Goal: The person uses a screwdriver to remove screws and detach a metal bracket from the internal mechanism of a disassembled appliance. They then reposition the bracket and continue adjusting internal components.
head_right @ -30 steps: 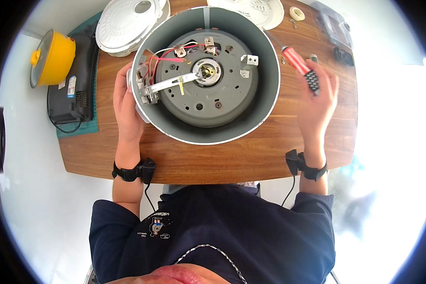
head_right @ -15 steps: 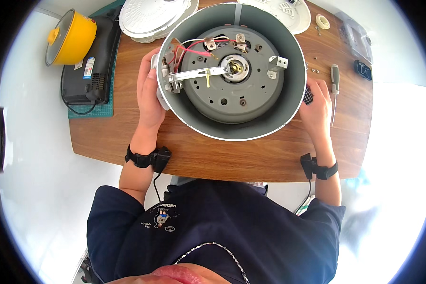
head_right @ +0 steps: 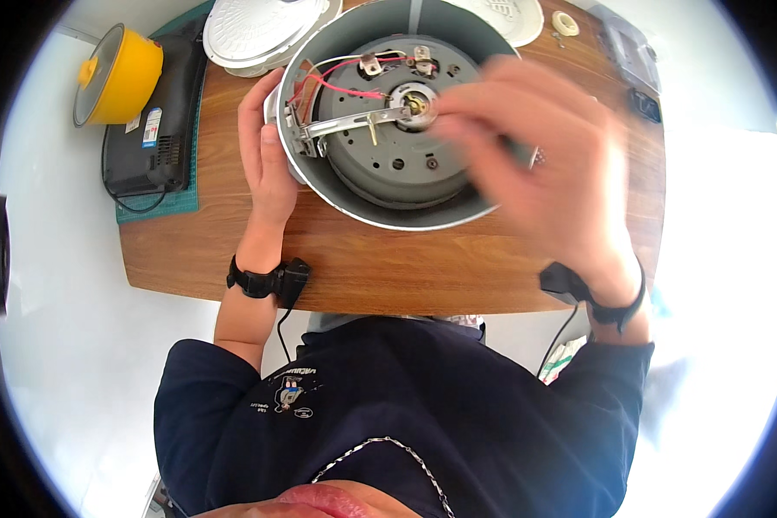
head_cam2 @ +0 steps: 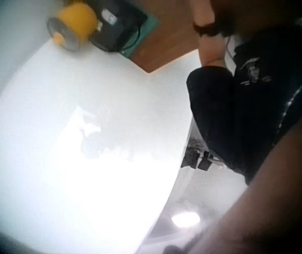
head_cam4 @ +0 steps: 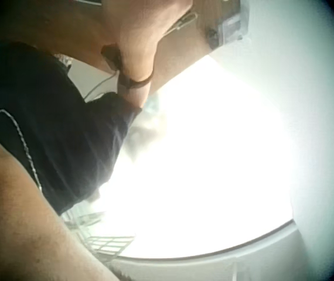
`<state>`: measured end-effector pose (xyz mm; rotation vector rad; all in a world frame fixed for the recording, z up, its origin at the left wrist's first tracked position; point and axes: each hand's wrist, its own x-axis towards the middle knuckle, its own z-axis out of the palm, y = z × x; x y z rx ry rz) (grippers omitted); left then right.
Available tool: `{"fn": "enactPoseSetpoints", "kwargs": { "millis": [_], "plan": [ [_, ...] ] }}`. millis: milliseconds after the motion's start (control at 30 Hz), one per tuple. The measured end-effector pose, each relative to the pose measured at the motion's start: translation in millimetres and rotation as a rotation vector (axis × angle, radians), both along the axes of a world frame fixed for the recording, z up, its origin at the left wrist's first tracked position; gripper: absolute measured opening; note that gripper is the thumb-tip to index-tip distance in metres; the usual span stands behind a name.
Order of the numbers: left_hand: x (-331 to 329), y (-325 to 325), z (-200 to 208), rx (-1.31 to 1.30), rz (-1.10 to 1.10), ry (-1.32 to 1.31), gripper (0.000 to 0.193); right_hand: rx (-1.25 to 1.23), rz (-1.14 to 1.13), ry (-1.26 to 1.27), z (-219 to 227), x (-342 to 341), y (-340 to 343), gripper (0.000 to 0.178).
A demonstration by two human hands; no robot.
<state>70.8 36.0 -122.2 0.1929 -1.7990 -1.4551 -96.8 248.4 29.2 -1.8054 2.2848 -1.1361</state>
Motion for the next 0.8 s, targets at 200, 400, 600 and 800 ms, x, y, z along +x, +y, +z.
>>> {"fn": "enactPoseSetpoints", "kwargs": {
  "millis": [200, 400, 600, 800],
  "plan": [
    [-3.8, -1.9, 4.7, -0.114, -0.021, 0.064, 0.054, 0.032, 0.167, 0.218, -29.2, 12.1, -78.0, 0.011],
    [-6.8, -3.9, -1.4, -0.113, -0.018, 0.095, 0.054, 0.009, 0.129, 0.437, -35.6, 17.6, -87.2, 0.012],
    [-5.0, -5.8, -5.8, -0.146, -0.028, 0.064, 0.06, 0.225, 0.111, 0.537, -10.4, 27.9, -90.8, 0.008],
    [-8.2, -2.4, -3.8, -0.099, 0.001, 0.151, 0.051, 0.308, 0.131, 0.571, 1.0, 33.1, -97.5, 0.016]
  ]
}}
